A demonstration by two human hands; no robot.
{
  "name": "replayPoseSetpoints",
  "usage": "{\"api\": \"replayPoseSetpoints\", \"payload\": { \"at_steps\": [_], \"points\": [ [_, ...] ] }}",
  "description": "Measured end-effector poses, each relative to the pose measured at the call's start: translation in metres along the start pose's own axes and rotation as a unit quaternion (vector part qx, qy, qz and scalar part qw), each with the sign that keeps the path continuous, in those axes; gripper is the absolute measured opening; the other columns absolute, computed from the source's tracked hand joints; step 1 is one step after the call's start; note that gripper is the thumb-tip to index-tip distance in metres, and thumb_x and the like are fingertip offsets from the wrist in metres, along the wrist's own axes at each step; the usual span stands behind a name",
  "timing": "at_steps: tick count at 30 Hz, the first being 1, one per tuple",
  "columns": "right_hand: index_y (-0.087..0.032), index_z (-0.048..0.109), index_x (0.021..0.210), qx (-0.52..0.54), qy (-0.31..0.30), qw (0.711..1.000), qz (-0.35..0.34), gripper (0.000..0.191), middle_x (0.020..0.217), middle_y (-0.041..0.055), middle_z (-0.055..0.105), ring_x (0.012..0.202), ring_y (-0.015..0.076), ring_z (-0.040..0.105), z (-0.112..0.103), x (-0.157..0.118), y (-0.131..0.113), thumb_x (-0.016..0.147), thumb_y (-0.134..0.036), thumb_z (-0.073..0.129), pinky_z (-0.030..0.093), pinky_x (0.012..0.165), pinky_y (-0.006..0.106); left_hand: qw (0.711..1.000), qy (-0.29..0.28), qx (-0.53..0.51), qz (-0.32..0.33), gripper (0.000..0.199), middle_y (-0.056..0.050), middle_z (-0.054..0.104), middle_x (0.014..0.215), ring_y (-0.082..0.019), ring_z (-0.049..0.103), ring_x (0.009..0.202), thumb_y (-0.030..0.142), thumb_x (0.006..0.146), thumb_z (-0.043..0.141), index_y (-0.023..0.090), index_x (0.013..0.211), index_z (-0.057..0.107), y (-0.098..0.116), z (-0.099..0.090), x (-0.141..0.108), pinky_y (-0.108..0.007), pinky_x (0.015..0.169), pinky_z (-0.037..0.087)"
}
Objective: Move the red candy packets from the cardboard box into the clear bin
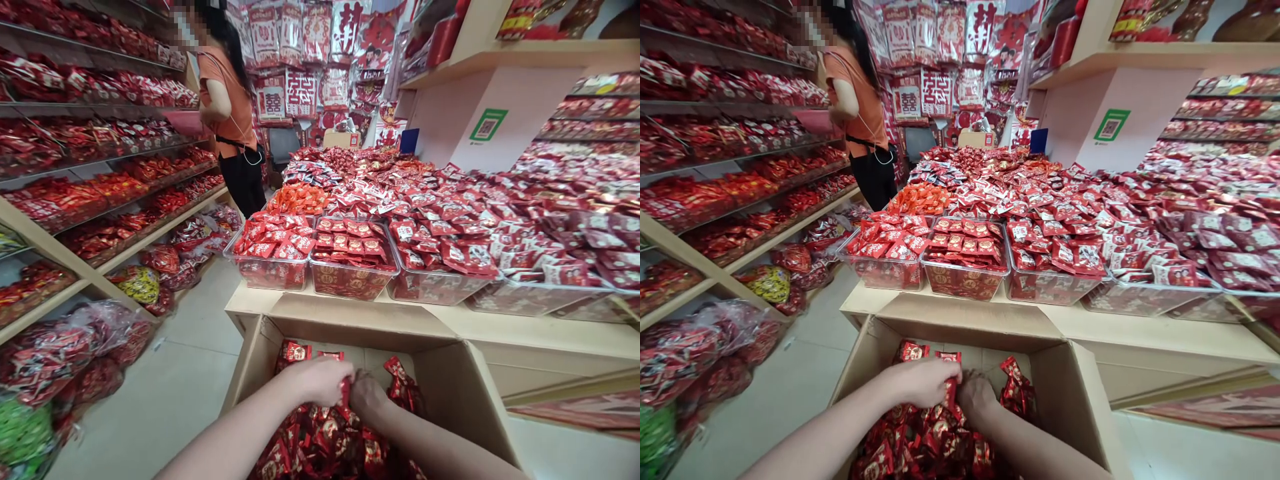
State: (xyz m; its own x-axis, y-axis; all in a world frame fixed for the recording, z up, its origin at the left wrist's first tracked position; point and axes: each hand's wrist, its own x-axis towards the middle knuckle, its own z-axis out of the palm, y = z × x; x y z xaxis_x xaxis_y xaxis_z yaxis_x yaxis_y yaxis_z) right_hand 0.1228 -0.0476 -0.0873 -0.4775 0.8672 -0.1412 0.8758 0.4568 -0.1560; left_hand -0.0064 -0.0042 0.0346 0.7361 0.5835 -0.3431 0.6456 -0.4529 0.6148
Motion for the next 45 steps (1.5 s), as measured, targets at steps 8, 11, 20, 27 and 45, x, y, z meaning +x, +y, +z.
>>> {"api": "replayPoseSetpoints", "payload": {
  "at_steps": [8, 11, 20, 27, 45],
  "points": [
    [-0.019, 0.056, 0.047, 0.163, 0.028, 0.986, 0.006, 0.015, 0.042, -0.0008, 0.054, 0.039, 0.0119, 0.052, -0.079, -0.007, 0.032, 0.058, -0.023, 0.066, 0.030, 0.034, 0.020, 0.996, 0.007, 0.048, -0.078, 0.029, -0.002, 0.054, 0.052, -0.025, 0.057, 0.056, 0.044, 0.044, 0.069, 0.021, 0.056, 0.056, -0.010, 0.007, 0.006, -0.032, 0.049, 0.040],
    [-0.019, 0.058, 0.062, 0.336, 0.010, 0.942, -0.003, 0.024, 0.046, -0.0035, 0.053, 0.038, 0.0078, 0.048, -0.125, -0.015, 0.032, 0.076, -0.035, 0.049, 0.032, 0.036, 0.018, 0.996, 0.022, -0.089, 0.010, 0.048, -0.005, 0.062, 0.078, -0.023, 0.059, 0.068, 0.049, 0.050, 0.066, 0.021, 0.087, 0.057, 0.004, -0.013, 0.000, -0.027, 0.053, 0.042],
    [-0.015, 0.050, 0.074, 0.708, 0.146, 0.688, 0.062, 0.023, 0.055, -0.0035, 0.057, 0.047, 0.0075, 0.051, -0.159, -0.017, 0.033, 0.069, -0.035, 0.061, 0.043, 0.045, 0.020, 0.870, 0.117, -0.473, 0.076, 0.045, -0.007, 0.063, 0.075, -0.014, 0.061, 0.056, 0.036, 0.073, 0.055, 0.017, 0.112, 0.044, 0.018, -0.025, 0.012, -0.018, 0.044, 0.042],
    [-0.016, 0.047, 0.066, 0.747, 0.173, 0.635, 0.094, 0.024, 0.047, -0.0039, 0.056, 0.041, 0.0066, 0.049, -0.153, -0.016, 0.031, 0.067, -0.033, 0.064, 0.041, 0.041, 0.018, 0.857, 0.099, -0.500, 0.071, 0.041, -0.008, 0.065, 0.079, -0.015, 0.063, 0.057, 0.038, 0.074, 0.055, 0.016, 0.108, 0.049, 0.020, -0.028, 0.011, -0.017, 0.042, 0.043],
    [-0.017, 0.051, 0.106, 0.100, 0.333, 0.932, -0.100, 0.026, 0.106, 0.0140, 0.055, 0.091, 0.0237, 0.050, -0.152, -0.018, 0.013, 0.081, -0.018, 0.043, 0.044, 0.075, 0.041, 0.813, 0.257, -0.521, 0.021, 0.038, -0.005, 0.060, 0.098, -0.013, 0.056, 0.067, 0.041, 0.077, 0.047, 0.021, 0.110, 0.051, 0.023, -0.017, 0.013, -0.018, 0.044, 0.045]
  ]
}}
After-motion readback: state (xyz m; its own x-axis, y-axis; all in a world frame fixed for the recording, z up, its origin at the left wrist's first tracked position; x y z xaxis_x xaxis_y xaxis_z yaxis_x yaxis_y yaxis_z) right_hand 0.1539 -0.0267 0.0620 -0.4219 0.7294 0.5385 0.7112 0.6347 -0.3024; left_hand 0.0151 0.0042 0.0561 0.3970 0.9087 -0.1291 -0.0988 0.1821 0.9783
